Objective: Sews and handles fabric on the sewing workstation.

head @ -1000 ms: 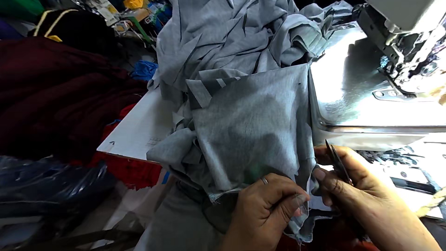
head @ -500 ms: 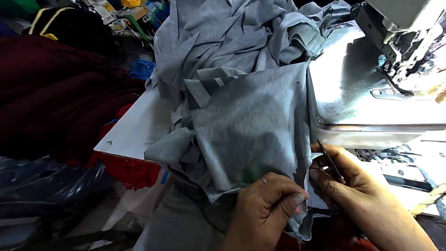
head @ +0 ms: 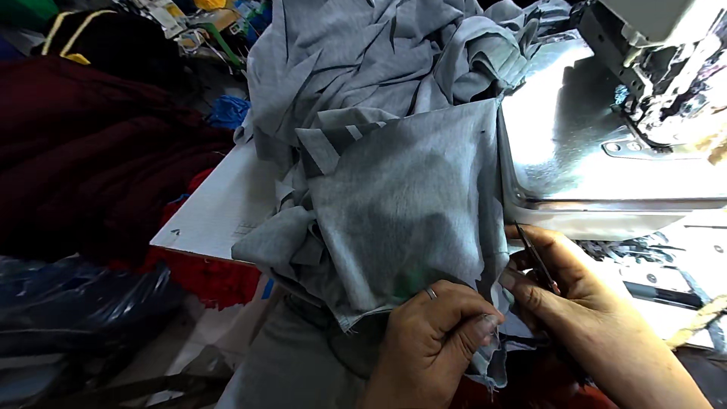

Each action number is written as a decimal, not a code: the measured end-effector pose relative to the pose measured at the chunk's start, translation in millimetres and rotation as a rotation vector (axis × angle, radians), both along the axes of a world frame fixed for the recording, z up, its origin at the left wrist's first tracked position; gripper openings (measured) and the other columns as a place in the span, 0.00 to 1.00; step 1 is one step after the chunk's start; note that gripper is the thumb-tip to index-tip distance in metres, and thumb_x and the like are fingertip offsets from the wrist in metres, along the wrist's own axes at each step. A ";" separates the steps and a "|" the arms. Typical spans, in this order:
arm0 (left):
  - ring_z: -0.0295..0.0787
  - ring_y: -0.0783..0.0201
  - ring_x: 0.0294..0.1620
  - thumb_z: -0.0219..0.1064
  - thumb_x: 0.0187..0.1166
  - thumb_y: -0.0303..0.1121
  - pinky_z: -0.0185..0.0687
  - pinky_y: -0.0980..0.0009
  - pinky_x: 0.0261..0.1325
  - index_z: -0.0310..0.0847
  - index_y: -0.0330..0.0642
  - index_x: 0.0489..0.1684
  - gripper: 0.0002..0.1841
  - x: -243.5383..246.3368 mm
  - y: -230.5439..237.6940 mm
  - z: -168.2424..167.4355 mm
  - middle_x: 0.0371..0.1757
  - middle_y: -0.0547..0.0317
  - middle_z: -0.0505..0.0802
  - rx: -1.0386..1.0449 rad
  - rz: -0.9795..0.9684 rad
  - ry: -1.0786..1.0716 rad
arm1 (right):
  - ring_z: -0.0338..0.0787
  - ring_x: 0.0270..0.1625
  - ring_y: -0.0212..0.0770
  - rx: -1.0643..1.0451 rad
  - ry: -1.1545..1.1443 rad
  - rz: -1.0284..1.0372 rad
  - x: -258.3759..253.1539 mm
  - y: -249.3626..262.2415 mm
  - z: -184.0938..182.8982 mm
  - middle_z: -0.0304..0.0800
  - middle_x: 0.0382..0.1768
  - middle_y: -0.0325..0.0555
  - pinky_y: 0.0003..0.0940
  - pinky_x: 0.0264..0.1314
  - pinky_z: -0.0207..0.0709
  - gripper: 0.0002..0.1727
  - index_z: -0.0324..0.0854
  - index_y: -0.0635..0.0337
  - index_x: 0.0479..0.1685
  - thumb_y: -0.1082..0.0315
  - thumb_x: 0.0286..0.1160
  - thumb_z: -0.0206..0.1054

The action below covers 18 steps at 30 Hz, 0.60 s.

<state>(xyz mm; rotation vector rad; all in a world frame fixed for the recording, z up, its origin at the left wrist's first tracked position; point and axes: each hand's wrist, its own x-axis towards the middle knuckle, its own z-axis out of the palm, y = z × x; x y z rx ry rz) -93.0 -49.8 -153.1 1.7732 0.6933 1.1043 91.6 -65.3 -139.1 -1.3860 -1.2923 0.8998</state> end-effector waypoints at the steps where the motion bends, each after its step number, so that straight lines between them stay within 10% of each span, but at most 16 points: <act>1: 0.88 0.82 0.43 0.61 0.87 0.38 0.85 0.86 0.48 0.88 0.40 0.43 0.13 0.1 -0.1 -0.2 0.44 0.63 0.92 0.000 0.000 0.000 | 0.78 0.17 0.19 -0.001 -0.006 -0.003 -0.1 0.1 0.1 0.84 0.24 0.24 0.14 0.17 0.73 0.21 0.83 0.42 0.65 0.61 0.70 0.67; 18: 0.88 0.83 0.43 0.60 0.87 0.39 0.84 0.87 0.49 0.89 0.38 0.43 0.15 -1.0 -1.5 2.0 0.42 0.62 0.93 0.004 0.026 0.024 | 0.80 0.32 0.13 0.015 0.010 0.152 3.7 -23.1 18.1 0.86 0.37 0.29 0.10 0.33 0.75 0.17 0.82 0.62 0.62 0.73 0.75 0.64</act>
